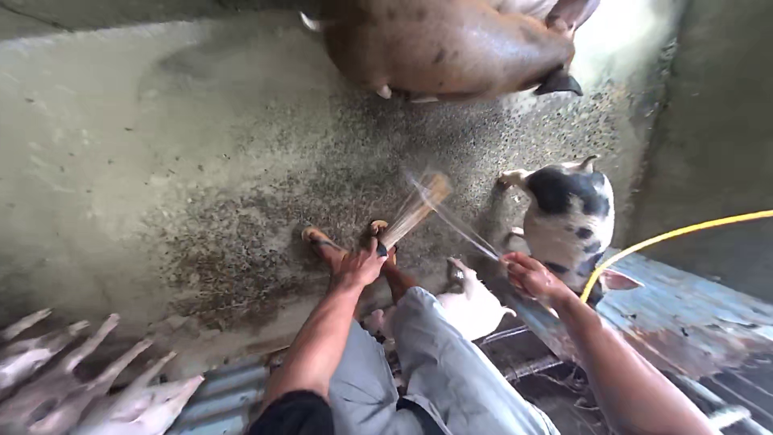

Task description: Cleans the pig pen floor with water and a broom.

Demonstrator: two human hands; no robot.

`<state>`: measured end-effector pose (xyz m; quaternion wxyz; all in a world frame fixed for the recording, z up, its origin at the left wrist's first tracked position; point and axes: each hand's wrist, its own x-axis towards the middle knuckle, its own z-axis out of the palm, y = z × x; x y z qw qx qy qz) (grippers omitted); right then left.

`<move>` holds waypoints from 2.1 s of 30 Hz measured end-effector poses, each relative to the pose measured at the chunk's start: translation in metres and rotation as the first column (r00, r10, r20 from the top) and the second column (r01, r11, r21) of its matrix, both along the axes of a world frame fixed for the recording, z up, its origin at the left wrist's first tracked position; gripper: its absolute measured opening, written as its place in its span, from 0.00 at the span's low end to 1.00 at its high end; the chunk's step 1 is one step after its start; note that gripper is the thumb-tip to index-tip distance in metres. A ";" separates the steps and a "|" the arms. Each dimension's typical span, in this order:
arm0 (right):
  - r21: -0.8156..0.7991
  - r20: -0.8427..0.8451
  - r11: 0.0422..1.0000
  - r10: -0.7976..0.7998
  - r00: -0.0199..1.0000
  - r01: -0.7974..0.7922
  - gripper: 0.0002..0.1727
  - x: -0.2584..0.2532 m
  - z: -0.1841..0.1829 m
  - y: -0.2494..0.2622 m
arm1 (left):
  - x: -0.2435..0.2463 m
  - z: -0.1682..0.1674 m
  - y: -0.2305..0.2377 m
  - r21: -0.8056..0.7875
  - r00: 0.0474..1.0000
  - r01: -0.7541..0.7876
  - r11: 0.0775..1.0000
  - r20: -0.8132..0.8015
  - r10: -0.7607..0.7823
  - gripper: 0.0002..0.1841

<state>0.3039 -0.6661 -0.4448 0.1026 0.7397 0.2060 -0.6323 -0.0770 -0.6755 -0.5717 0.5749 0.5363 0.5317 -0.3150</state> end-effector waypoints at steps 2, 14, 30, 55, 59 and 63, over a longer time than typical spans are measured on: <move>0.003 -0.004 0.994 0.105 0.994 -0.105 0.14 -0.004 0.000 0.016 | -0.010 -0.032 0.020 0.055 1.000 0.010 0.998 -0.014 -0.009 0.39; -0.018 0.018 0.890 0.456 0.890 -0.456 0.20 -0.069 -0.009 0.035 | -0.322 0.027 -0.035 0.371 0.362 -0.600 0.709 -0.664 0.655 0.40; 0.122 -0.076 0.957 0.272 0.959 -0.261 0.18 0.003 -0.079 0.140 | -0.287 -0.036 0.077 0.275 0.543 -0.466 0.841 -0.661 0.517 0.40; 0.168 0.054 0.979 0.112 0.992 -0.119 0.17 0.021 -0.051 0.162 | -0.318 -0.057 0.212 0.459 0.456 -0.465 0.757 -0.609 0.649 0.39; 0.160 0.022 0.950 0.267 0.964 -0.267 0.18 -0.023 -0.055 0.169 | -0.267 0.014 0.182 0.360 0.570 -0.556 0.749 -0.491 0.659 0.40; 0.155 0.054 0.905 0.394 0.918 -0.397 0.18 -0.087 -0.039 0.187 | -0.145 0.001 0.197 0.079 0.865 -0.475 0.876 -0.140 0.482 0.37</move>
